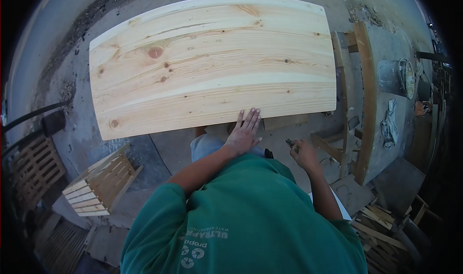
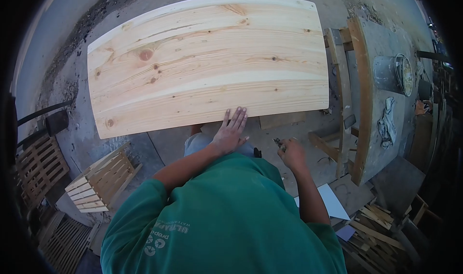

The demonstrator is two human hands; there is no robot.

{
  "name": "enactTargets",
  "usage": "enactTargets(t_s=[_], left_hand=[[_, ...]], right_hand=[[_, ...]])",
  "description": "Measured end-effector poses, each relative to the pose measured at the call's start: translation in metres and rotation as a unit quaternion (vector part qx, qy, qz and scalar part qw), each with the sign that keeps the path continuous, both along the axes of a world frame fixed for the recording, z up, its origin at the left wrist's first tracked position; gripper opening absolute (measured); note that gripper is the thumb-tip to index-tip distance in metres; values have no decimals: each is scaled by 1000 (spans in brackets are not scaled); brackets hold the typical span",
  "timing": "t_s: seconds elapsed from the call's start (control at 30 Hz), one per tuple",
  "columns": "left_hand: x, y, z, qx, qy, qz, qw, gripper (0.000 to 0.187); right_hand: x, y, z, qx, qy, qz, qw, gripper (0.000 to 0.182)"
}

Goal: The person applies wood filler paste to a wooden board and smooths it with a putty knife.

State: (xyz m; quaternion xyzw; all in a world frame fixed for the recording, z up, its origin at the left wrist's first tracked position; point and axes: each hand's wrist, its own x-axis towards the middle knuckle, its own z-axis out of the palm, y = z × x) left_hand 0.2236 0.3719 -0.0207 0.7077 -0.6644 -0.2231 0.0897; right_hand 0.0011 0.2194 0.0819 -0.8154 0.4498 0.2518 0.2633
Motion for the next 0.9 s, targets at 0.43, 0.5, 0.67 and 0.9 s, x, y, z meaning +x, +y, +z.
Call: enactTargets(t_s=[0.43,0.5,0.67,0.9], left_hand=[[-28,-102,-4,-39,-20,-109,993,77],[-31,-117,-2,-47,-18,-98,994,76],[-29,-145,2,-49,-36,-17,998,73],[-18,-128,5,-40,-50,-12,998,72]], right_hand=[[-77,14,1,0,5,-132,991,33],[-79,10,-1,-7,-9,-148,989,32],[-63,-18,0,-40,-40,-130,990,34],[5,-65,-4,-108,-156,-84,978,35]])
